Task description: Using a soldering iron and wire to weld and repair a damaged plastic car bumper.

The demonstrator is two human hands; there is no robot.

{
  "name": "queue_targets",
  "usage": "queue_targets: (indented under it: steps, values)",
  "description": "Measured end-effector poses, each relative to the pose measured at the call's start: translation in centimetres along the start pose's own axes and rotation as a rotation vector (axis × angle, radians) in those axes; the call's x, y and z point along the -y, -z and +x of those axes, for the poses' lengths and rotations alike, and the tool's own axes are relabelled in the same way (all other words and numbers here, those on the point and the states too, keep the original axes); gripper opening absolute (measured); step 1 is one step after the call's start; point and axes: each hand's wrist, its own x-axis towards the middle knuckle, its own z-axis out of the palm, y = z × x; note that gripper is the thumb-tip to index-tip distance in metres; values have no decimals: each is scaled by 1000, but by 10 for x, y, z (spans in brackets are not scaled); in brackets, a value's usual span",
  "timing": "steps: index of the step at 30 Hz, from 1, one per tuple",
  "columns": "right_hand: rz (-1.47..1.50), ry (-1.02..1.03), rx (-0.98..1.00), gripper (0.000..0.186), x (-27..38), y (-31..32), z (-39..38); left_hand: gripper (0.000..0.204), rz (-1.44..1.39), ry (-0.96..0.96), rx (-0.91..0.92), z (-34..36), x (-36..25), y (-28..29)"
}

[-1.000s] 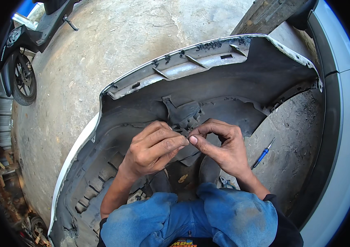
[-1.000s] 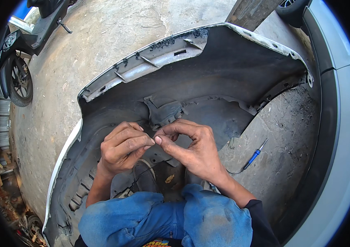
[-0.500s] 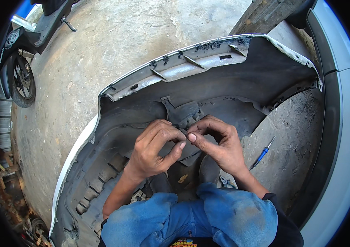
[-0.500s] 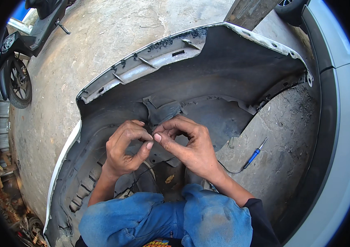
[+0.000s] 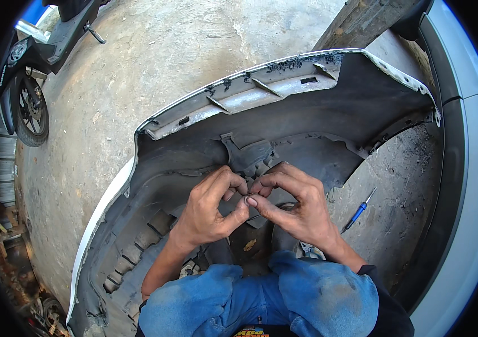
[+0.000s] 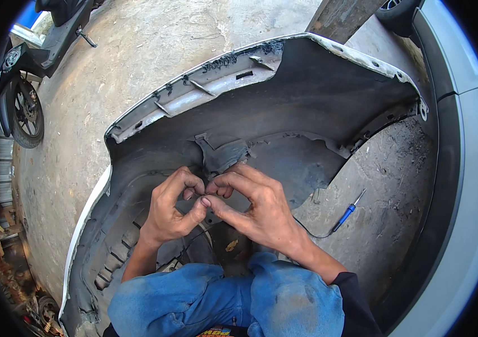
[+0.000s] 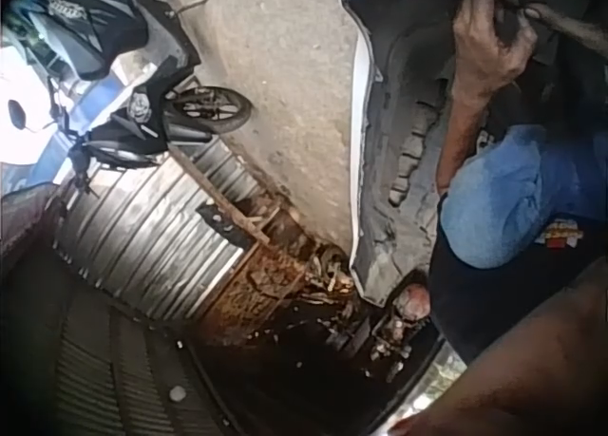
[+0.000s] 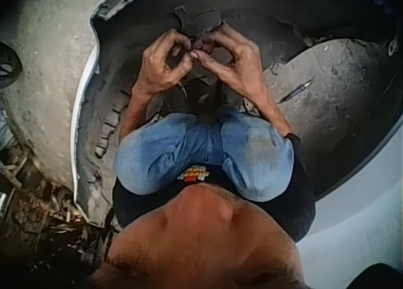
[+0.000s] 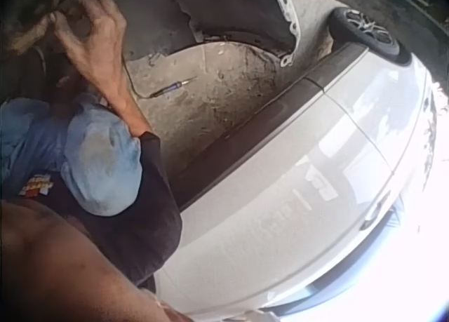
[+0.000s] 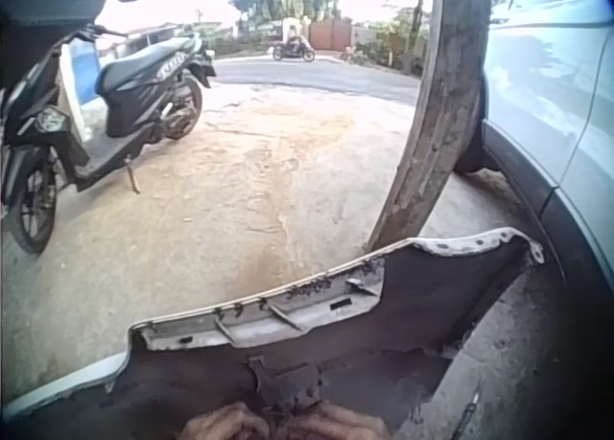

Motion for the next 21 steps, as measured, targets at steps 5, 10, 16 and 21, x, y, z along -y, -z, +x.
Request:
queue_targets:
  steps: [5,10,16,21]
  values:
    - [-52,42,27,19,-7,0,-1,22,-33,132,58,2,-10,-1]
    - [-2,5,29,17,-7,-2,-2,22,42,121,99,3,-8,2]
    - [142,-144,30,19,-21,-4,-5,21,125,31,119,10,-6,3]
    - [419,-433,93,23,-18,-3,-6,20,184,-155,120,14,-4,11]
